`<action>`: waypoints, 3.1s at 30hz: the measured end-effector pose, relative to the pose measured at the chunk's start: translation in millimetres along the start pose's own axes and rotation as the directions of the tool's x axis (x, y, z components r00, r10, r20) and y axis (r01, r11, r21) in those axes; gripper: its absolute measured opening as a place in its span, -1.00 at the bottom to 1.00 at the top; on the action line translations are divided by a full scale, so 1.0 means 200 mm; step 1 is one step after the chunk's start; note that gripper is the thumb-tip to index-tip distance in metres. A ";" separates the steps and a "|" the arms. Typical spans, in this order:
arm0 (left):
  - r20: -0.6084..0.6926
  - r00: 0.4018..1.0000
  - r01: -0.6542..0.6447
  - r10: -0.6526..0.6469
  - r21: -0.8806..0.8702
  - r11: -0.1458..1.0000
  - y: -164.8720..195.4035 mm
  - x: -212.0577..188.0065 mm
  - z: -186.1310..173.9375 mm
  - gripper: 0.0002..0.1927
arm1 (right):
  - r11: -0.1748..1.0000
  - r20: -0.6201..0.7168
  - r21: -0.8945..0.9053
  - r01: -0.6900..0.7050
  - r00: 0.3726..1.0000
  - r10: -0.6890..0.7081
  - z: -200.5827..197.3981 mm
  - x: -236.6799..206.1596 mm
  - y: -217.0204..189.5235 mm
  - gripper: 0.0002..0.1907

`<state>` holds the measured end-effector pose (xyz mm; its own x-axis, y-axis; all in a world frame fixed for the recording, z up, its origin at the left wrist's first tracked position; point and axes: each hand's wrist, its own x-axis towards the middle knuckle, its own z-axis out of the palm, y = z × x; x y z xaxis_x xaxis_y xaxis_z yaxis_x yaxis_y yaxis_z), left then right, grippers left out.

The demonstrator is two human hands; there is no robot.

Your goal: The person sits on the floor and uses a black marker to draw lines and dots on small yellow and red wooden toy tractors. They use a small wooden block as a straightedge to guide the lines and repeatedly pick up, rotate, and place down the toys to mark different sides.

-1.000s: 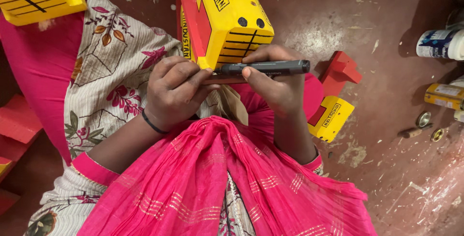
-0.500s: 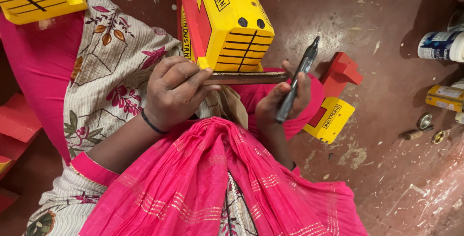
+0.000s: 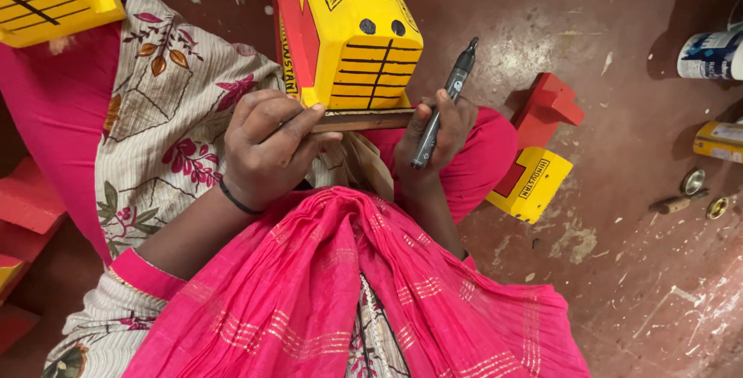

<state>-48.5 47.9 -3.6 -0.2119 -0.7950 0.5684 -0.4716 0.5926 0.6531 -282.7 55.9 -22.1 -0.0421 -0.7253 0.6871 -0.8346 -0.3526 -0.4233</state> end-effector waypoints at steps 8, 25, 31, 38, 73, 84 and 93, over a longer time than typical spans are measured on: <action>-0.097 0.962 -0.220 0.255 0.273 0.936 -0.02 -0.15 0.11 -0.73 | 0.999 -0.026 -0.043 0.032 0.999 -0.033 0.01 0.01 -0.02 -0.76; -0.032 0.771 -0.520 0.636 0.545 0.658 -0.26 -0.10 0.33 -0.66 | 0.999 0.025 -0.036 0.002 1.000 -0.001 0.00 0.01 -0.02 -0.75; -0.080 0.758 -0.508 0.647 0.549 0.663 -0.25 -0.06 0.33 -0.65 | 0.997 -0.031 -0.036 0.069 0.997 -0.071 -0.05 0.08 -0.03 -0.77; -0.117 0.760 -0.521 0.639 0.479 0.707 -0.26 -0.07 0.34 -0.67 | 0.725 0.070 0.647 -0.237 0.965 0.253 -0.26 0.18 -0.08 -0.74; -0.149 0.804 -0.479 0.576 0.412 0.775 -0.26 -0.15 0.37 -0.80 | 0.749 0.713 0.412 -0.519 0.696 0.090 -0.12 0.52 -0.19 -0.86; -0.105 0.810 -0.479 0.578 0.452 0.753 -0.25 -0.14 0.35 -0.75 | 0.809 0.686 0.338 -0.481 0.714 0.139 -0.17 0.52 -0.15 -0.91; -0.087 0.812 -0.484 0.578 0.453 0.749 -0.26 -0.16 0.35 -0.78 | 0.745 0.662 0.393 -0.539 0.728 0.177 -0.19 0.49 -0.16 -0.88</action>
<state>-77.9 33.2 -90.9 -0.3697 -0.2918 0.8821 -0.6384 0.7696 -0.0130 -281.0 17.7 81.8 0.1849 -0.9821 0.0344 -0.3829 -0.1042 -0.9179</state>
